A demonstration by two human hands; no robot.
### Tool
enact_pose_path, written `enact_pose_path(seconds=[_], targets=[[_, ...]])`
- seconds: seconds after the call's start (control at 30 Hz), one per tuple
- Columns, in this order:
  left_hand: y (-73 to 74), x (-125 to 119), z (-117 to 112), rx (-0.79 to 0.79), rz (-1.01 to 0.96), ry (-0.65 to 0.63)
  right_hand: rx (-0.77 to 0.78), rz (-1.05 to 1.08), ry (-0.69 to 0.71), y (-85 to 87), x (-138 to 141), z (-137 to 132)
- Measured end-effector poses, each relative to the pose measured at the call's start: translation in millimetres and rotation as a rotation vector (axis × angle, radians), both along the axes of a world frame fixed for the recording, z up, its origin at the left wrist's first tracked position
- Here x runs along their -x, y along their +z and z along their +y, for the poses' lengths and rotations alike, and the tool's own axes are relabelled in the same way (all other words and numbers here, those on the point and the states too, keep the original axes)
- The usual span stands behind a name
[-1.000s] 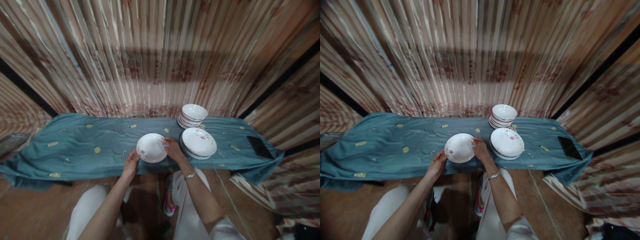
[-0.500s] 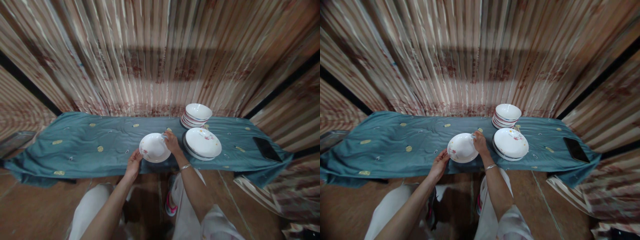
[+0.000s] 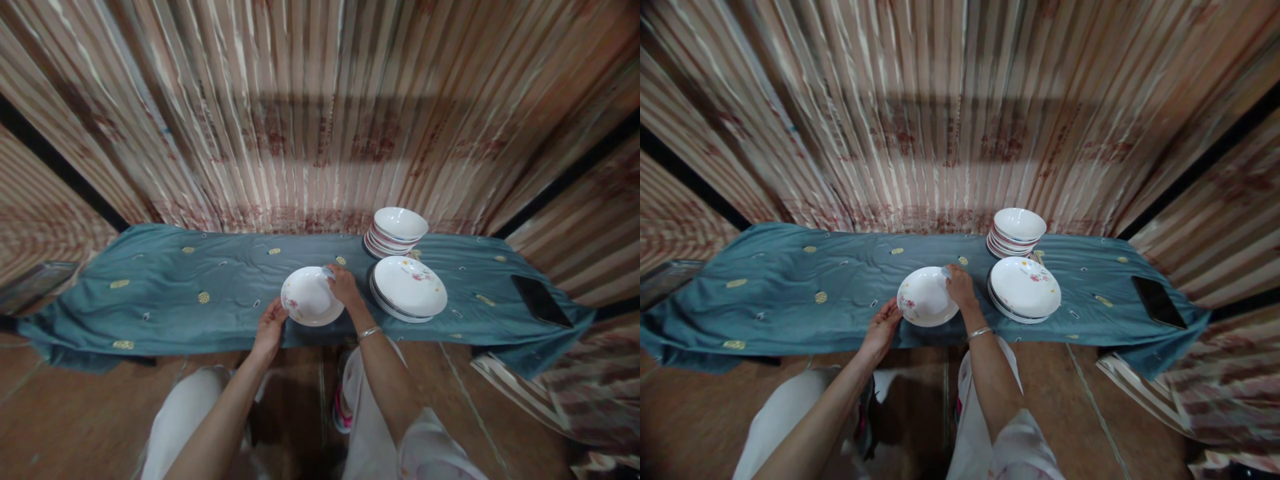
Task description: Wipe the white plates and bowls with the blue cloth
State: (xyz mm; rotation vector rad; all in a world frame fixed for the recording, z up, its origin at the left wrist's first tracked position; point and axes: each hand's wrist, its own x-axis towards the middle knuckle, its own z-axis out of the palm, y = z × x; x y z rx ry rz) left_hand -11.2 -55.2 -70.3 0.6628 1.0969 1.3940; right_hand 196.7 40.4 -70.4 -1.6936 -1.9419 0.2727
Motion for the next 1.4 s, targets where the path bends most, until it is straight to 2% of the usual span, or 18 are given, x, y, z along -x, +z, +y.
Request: enact_pose_path(seconds=[0.27, 0.4, 0.5, 0.67, 0.8, 0.87, 1.0, 1.17, 1.3, 1.4], targets=[[-0.2, -1.3, 0.7, 0.011, 0.034, 0.023, -0.067, -0.193, -0.051, -9.3, -16.1, -26.3], [1.0, -0.8, 1.2, 0.005, 0.060, 0.006, -0.053, -0.244, -0.103, -7.4, -17.8, -44.0], [1.2, 0.1, 1.5, 0.002, 0.060, 0.002, 0.048, -0.237, -0.152, 2.8, -19.4, -54.5], [-4.1, 0.5, 3.6, 0.011, 0.068, 0.025, 0.269, -0.182, -0.196, 29.4, -25.3, -60.8], [-7.3, 1.3, 5.1, 0.009, 0.084, 0.042, 0.366, -0.048, -0.214, 41.9, -26.4, -61.0], [-4.5, 2.7, 5.3, 0.023, 0.084, 0.052, 0.356, 0.031, -0.221, 43.6, -24.5, -61.0], [14.3, 5.7, 6.8, -0.003, 0.092, 0.083, 0.276, 0.166, -0.223, 46.5, -20.1, -60.6], [53.8, -1.6, 11.1, -0.123, 0.113, 0.089, 0.100, 0.315, -0.225, 63.8, -29.2, -65.7], [77.4, -26.6, 13.3, -0.181, 0.116, 0.009, -0.054, 0.403, -0.281, 80.6, -58.6, -83.2], [83.7, -58.3, 14.9, -0.203, 0.092, -0.070, -0.091, 0.431, -0.306, 89.7, -93.6, -98.1]])
